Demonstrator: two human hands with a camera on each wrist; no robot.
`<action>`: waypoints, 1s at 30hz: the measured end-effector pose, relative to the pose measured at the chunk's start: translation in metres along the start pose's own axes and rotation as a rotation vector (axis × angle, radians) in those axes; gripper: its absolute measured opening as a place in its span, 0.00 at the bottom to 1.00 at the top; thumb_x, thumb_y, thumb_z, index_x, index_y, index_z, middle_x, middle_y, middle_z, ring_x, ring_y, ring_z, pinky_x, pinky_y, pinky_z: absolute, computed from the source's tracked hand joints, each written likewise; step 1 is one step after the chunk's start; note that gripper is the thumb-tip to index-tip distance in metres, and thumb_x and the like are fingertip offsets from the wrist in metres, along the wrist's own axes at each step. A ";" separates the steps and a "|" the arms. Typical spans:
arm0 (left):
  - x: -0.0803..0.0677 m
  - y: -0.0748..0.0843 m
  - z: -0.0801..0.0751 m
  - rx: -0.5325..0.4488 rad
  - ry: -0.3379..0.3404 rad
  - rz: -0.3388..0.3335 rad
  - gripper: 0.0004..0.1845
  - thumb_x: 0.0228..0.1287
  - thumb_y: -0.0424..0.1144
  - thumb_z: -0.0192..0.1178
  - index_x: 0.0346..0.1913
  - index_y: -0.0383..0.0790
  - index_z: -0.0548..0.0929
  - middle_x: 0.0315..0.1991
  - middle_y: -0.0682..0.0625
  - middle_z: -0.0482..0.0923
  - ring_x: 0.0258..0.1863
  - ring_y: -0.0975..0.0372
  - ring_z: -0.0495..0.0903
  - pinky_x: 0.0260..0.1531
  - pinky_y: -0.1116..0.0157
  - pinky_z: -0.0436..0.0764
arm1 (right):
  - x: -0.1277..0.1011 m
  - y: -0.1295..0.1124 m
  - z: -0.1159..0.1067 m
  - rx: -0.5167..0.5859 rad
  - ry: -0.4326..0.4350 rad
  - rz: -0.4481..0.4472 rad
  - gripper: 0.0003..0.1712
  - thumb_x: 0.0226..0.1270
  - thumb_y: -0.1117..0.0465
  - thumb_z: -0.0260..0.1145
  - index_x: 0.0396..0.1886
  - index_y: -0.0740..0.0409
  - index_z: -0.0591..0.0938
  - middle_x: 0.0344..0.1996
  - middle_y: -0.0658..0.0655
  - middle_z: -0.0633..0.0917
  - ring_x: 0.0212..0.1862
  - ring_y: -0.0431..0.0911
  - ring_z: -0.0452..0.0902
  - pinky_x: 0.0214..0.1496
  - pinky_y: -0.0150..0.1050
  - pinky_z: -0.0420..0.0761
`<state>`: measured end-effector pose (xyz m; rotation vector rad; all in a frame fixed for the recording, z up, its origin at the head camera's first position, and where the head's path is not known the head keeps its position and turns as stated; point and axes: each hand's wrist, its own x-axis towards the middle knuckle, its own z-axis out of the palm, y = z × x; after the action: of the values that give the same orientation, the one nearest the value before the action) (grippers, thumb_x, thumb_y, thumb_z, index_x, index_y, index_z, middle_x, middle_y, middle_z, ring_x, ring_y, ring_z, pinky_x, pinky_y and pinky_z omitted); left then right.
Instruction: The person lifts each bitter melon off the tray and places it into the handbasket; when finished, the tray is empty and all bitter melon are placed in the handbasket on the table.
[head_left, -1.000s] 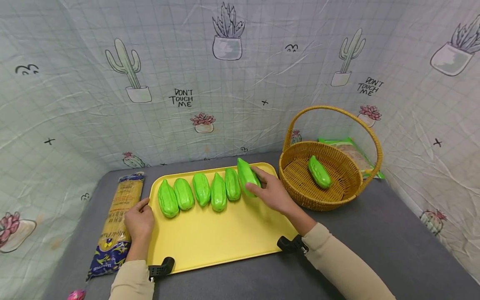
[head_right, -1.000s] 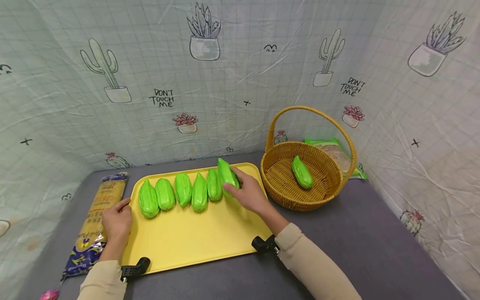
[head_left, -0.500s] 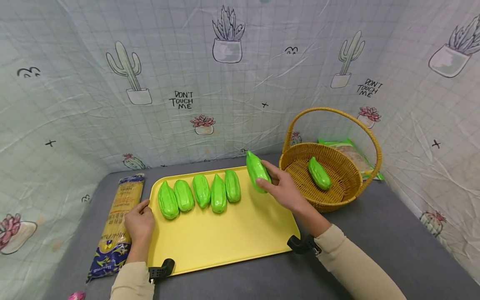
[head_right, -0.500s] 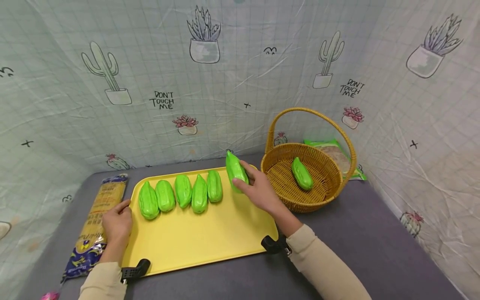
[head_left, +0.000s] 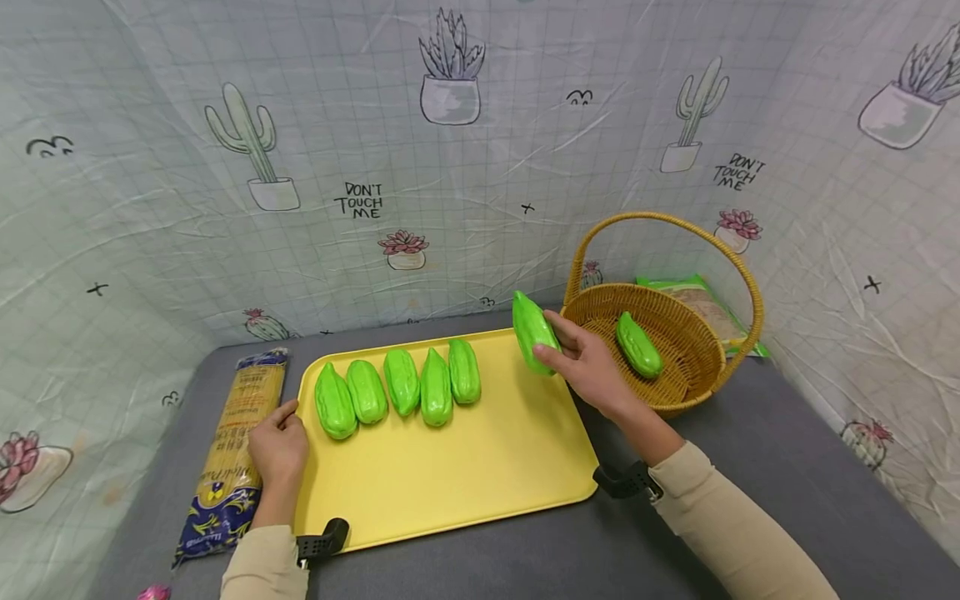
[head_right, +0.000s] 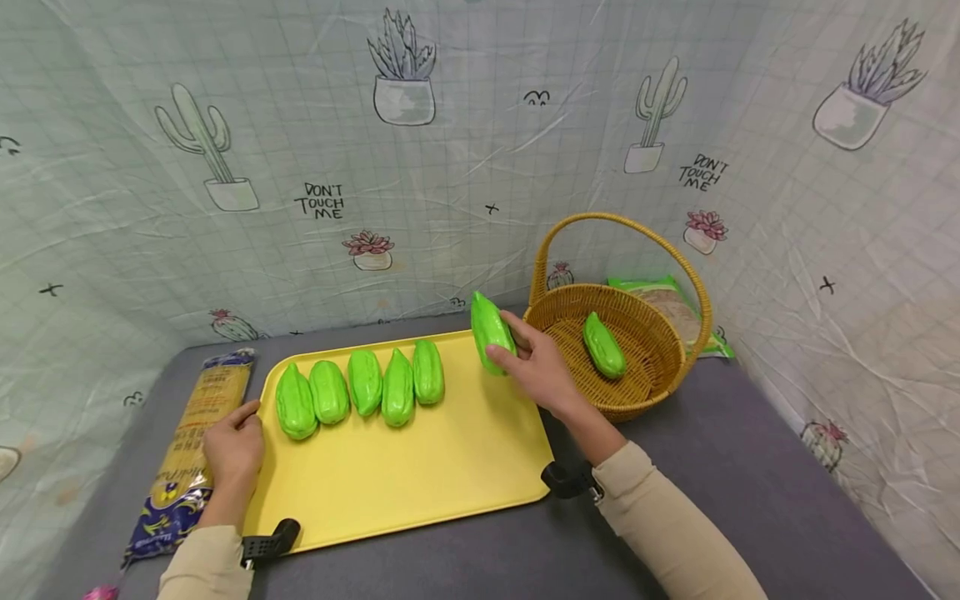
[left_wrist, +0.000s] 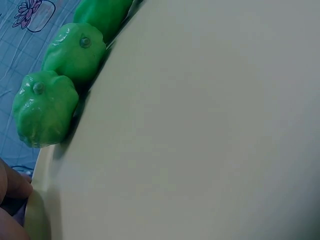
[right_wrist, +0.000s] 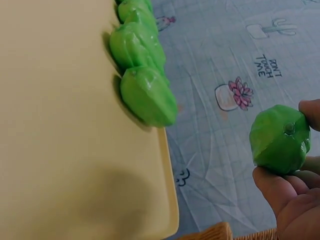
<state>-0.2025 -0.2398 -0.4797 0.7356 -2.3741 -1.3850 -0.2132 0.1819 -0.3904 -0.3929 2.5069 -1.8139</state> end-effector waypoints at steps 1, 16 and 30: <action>0.000 0.000 0.000 -0.003 0.001 -0.003 0.21 0.78 0.31 0.44 0.66 0.30 0.79 0.67 0.29 0.74 0.65 0.38 0.74 0.56 0.47 0.77 | 0.000 0.001 -0.002 -0.009 0.004 0.002 0.41 0.77 0.53 0.62 0.82 0.57 0.57 0.78 0.67 0.64 0.73 0.61 0.70 0.66 0.56 0.80; -0.001 0.000 0.001 0.000 0.000 -0.007 0.22 0.77 0.31 0.43 0.66 0.30 0.78 0.67 0.29 0.74 0.66 0.38 0.74 0.56 0.48 0.77 | -0.006 0.012 -0.029 -0.075 0.021 0.079 0.43 0.78 0.47 0.60 0.83 0.53 0.54 0.80 0.64 0.60 0.78 0.60 0.62 0.71 0.59 0.74; -0.001 -0.002 0.001 -0.001 0.001 -0.004 0.22 0.78 0.31 0.43 0.66 0.30 0.78 0.67 0.29 0.74 0.66 0.38 0.74 0.56 0.48 0.77 | -0.004 0.024 -0.046 -0.060 0.048 0.125 0.44 0.78 0.47 0.60 0.84 0.55 0.51 0.80 0.65 0.60 0.79 0.60 0.60 0.74 0.59 0.70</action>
<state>-0.2021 -0.2393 -0.4816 0.7413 -2.3720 -1.3873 -0.2214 0.2327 -0.3991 -0.1920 2.5588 -1.7260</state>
